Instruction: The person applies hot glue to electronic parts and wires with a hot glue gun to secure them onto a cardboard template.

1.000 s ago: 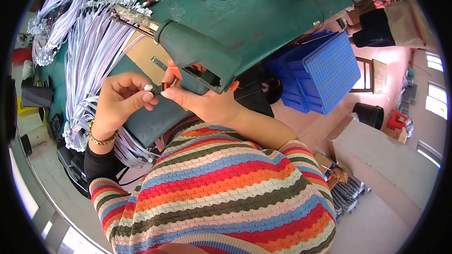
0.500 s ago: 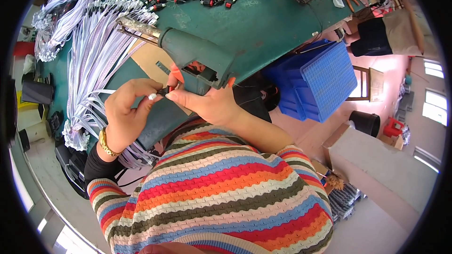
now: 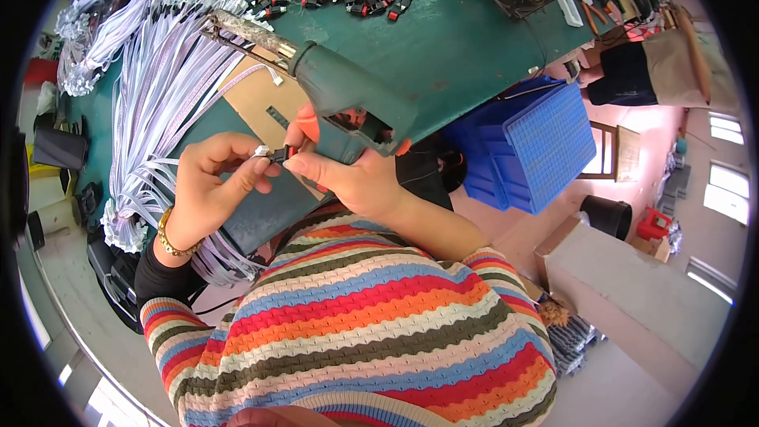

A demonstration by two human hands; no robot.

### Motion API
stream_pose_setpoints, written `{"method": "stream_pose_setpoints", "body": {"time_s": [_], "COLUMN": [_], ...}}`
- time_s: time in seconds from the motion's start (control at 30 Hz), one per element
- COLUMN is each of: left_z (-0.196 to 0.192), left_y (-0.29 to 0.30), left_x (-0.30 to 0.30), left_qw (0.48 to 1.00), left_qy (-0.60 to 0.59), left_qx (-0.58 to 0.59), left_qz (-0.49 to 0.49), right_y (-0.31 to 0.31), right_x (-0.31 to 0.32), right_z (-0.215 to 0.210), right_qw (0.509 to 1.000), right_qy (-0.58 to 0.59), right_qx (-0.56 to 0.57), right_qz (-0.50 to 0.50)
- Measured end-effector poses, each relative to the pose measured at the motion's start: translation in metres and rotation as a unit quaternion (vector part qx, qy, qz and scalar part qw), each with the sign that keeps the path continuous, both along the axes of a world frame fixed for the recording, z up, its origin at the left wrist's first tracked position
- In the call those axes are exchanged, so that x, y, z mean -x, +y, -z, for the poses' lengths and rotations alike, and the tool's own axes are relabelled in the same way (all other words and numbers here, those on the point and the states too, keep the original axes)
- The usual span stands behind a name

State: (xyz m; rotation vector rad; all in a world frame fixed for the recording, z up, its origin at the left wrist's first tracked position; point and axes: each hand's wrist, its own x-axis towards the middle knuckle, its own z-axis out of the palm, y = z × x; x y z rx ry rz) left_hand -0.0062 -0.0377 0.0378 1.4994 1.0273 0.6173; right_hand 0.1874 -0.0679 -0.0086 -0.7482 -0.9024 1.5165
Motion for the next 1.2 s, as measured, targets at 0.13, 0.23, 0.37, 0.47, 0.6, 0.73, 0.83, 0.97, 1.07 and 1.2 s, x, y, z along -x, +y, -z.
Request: {"method": "stream_pose_setpoints", "body": {"time_s": [0.13, 0.23, 0.37, 0.47, 0.6, 0.73, 0.83, 0.97, 1.07, 1.2], "left_z": [0.0, -0.005, -0.005, 0.001, -0.009, -0.008, -0.005, -0.001, 0.0, 0.003], "left_y": [0.001, -0.001, -0.005, -0.004, 0.01, 0.01, 0.009, 0.008, 0.006, 0.004], "left_x": [0.0, -0.002, -0.002, 0.001, 0.007, 0.012, 0.01, 0.009, 0.006, 0.005], "left_qw": [0.996, 0.999, 0.999, 0.991, 0.983, 0.994, 0.996, 0.996, 0.998, 0.999], "left_qy": [-0.055, -0.03, 0.008, 0.015, 0.055, 0.074, 0.03, 0.019, 0.002, -0.014], "left_qx": [0.076, 0.029, -0.044, -0.133, -0.163, 0.025, 0.058, 0.045, 0.039, 0.041], "left_qz": [-0.011, -0.003, -0.005, 0.0, 0.07, 0.073, 0.068, 0.069, 0.044, 0.02], "right_y": [0.002, 0.002, 0.0, -0.002, 0.0, 0.003, 0.001, 0.0, 0.0, -0.001], "right_x": [0.0, 0.0, 0.002, 0.004, 0.007, 0.006, 0.007, 0.006, 0.007, 0.006], "right_z": [-0.002, 0.001, 0.0, -0.002, -0.005, -0.005, -0.005, -0.006, -0.006, -0.007], "right_qw": [1.0, 1.0, 0.999, 0.999, 0.999, 0.999, 0.999, 0.998, 0.998, 0.998], "right_qy": [0.005, -0.009, -0.034, -0.037, -0.014, -0.009, 0.009, 0.025, 0.025, 0.023], "right_qx": [0.018, -0.005, -0.007, -0.005, -0.011, 0.019, 0.029, 0.035, 0.039, 0.047], "right_qz": [-0.003, -0.008, -0.008, -0.005, 0.031, 0.04, 0.039, 0.043, 0.04, 0.034]}}
